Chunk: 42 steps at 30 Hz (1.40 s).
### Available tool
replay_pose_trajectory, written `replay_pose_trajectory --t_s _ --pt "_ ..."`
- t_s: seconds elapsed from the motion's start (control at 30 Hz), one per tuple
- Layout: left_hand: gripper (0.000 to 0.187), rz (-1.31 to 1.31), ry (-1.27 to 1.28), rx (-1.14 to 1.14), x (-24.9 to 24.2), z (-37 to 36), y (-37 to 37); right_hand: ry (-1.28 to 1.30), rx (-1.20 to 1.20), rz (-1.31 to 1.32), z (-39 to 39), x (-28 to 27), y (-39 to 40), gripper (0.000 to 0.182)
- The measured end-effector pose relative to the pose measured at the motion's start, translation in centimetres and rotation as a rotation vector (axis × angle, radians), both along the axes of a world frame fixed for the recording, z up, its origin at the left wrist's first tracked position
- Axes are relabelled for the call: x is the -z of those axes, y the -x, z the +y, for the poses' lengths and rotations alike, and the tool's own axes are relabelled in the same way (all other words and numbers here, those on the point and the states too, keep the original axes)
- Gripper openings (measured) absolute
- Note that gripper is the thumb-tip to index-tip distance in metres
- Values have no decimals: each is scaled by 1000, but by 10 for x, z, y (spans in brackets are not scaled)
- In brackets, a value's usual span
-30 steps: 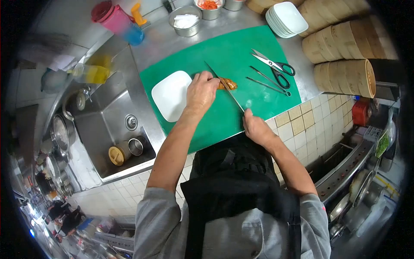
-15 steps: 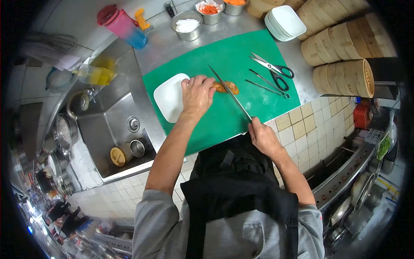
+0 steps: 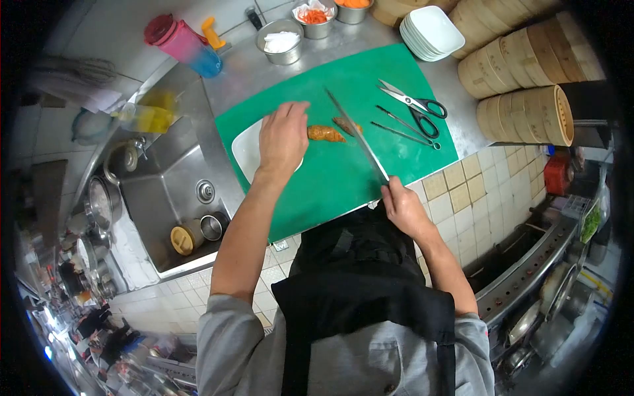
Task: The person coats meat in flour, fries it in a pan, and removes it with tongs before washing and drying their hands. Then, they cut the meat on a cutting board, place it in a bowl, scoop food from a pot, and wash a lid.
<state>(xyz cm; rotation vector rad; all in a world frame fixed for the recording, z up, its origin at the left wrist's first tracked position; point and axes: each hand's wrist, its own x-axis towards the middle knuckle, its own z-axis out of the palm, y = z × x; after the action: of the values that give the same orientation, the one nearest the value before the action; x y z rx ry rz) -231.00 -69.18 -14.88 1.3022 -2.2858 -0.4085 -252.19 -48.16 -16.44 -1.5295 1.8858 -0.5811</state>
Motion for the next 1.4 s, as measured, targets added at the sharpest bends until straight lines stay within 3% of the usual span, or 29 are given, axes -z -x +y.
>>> replay_pose_trajectory --t_s 0.13,0.2,0.3,0.43,0.63,0.73,0.83,0.9,1.03,1.1,1.13,1.2,1.3,1.33,1.4 --pt "27 -138 -81 122 17 -16 26 -26 85 -33 10 12 16 18" --pt "34 -149 -3 369 29 -19 50 -32 95 -38 13 11 21 18" --pt "37 -283 -169 493 34 -20 68 -31 130 -43 22 14 25 17" --pt "38 -413 -205 540 22 -17 76 -36 180 -104 35 17 29 16" --pt "31 -623 -222 529 30 -9 94 -62 172 -138 44 21 31 17" --pt "30 -510 -109 495 30 -7 92 -59 164 -127 44 25 34 17" --pt "36 -501 -166 540 29 -9 81 -33 128 -127 42 24 37 16" --pt "38 -347 -248 577 34 -13 73 -24 95 -105 39 28 37 16" --pt "44 -398 -352 611 31 -18 57 -20 36 -59 31 29 36 16" --pt "47 -262 -100 456 24 -21 35 -13 12 -54 28 30 36 17" --pt "47 -265 -105 453 20 -21 28 -5 -2 -47 28 31 36 17" --pt "44 -560 -74 340 13 -19 15 -4 -17 -44 27 32 36 17" --pt "42 -719 -178 306 16 -17 15 2 -41 -19 25 28 37 18" --pt "42 -716 -181 300 22 -15 11 1 -43 -2 24 25 37 18" --pt "30 -438 41 259 32 -8 5 -2 -46 7 23 16 34 18"
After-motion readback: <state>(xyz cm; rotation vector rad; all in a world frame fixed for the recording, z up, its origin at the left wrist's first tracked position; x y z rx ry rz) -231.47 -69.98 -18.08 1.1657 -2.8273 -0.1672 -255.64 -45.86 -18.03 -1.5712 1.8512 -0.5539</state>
